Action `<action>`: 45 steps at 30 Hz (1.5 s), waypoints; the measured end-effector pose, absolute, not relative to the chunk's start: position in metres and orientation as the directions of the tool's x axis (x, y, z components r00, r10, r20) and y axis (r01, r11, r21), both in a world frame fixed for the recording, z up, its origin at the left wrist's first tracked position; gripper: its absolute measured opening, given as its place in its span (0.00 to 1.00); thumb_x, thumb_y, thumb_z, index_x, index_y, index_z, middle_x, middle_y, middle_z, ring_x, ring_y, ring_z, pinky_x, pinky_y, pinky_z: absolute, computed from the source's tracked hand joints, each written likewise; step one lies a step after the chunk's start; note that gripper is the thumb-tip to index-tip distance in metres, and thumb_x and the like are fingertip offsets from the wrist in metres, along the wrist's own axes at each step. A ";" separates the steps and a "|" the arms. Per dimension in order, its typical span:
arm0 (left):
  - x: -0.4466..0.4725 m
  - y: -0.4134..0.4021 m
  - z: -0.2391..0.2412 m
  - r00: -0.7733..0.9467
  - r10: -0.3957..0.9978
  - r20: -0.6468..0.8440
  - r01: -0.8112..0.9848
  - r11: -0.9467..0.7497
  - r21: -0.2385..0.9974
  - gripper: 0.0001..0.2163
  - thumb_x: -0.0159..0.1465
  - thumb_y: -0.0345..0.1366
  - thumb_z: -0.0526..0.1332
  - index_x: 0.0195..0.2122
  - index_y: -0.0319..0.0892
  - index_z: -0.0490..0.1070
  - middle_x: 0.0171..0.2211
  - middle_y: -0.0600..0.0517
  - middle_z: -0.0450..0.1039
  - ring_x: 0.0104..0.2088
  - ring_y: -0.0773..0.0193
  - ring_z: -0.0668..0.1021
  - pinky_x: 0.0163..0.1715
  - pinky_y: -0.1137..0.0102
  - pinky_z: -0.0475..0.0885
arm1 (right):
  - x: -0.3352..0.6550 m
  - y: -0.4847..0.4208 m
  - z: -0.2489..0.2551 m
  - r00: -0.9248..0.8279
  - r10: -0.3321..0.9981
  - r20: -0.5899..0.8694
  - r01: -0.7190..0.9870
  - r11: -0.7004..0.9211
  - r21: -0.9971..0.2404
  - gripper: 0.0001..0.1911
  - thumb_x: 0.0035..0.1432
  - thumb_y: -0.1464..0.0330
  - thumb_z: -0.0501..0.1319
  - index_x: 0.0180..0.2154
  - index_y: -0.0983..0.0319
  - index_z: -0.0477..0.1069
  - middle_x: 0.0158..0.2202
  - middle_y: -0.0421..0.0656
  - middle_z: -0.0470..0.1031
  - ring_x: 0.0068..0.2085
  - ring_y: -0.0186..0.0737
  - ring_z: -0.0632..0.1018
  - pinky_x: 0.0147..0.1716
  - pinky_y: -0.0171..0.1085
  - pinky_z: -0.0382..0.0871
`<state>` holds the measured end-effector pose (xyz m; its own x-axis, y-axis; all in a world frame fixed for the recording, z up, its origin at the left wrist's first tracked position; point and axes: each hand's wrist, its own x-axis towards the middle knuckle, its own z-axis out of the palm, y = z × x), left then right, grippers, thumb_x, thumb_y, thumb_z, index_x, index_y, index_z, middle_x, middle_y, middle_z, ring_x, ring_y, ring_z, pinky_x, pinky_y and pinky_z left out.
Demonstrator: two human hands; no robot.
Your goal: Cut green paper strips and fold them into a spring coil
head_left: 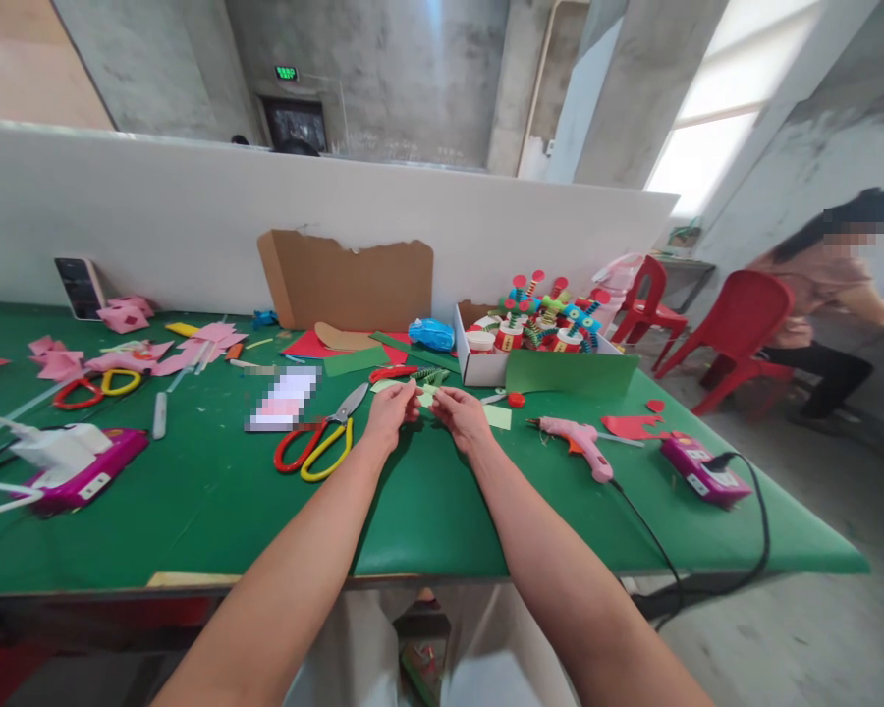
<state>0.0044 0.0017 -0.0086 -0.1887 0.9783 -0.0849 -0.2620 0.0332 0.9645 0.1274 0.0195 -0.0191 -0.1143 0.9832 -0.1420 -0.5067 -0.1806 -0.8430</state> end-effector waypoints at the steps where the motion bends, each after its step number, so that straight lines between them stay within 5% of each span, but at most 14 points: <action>1: 0.005 0.001 -0.008 -0.190 0.978 -0.082 -0.257 0.031 0.966 0.20 0.45 0.51 0.69 0.25 0.38 0.71 0.17 0.57 0.66 0.17 0.73 0.67 0.19 0.75 0.62 | 0.127 0.019 -0.018 -0.114 0.983 -0.142 -0.513 -0.180 -0.839 0.12 0.37 0.70 0.74 0.24 0.63 0.72 0.18 0.35 0.73 0.23 0.29 0.74 0.32 0.32 0.74; 17: 0.005 0.001 -0.009 -0.127 0.992 0.008 -0.097 -0.021 0.995 0.16 0.40 0.45 0.70 0.22 0.39 0.71 0.14 0.58 0.66 0.16 0.73 0.65 0.17 0.75 0.57 | 0.129 0.015 -0.015 -0.168 0.981 -0.094 -0.392 -0.154 -0.907 0.19 0.31 0.64 0.75 0.20 0.62 0.66 0.17 0.34 0.71 0.22 0.29 0.73 0.28 0.31 0.70; 45: 0.006 0.002 -0.009 -0.123 0.991 -0.060 -0.165 0.039 0.986 0.19 0.39 0.47 0.72 0.25 0.38 0.72 0.17 0.57 0.68 0.17 0.74 0.67 0.18 0.76 0.59 | 0.124 0.013 -0.015 -0.094 0.994 -0.048 -0.416 -0.083 -0.906 0.15 0.34 0.66 0.74 0.26 0.62 0.72 0.20 0.36 0.75 0.24 0.32 0.75 0.30 0.33 0.72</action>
<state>0.0065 0.0016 -0.0086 -0.1227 0.9907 -0.0596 -0.1651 0.0388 0.9855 0.1244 0.0125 -0.0154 -0.0942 0.9944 -0.0482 -0.4159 -0.0833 -0.9056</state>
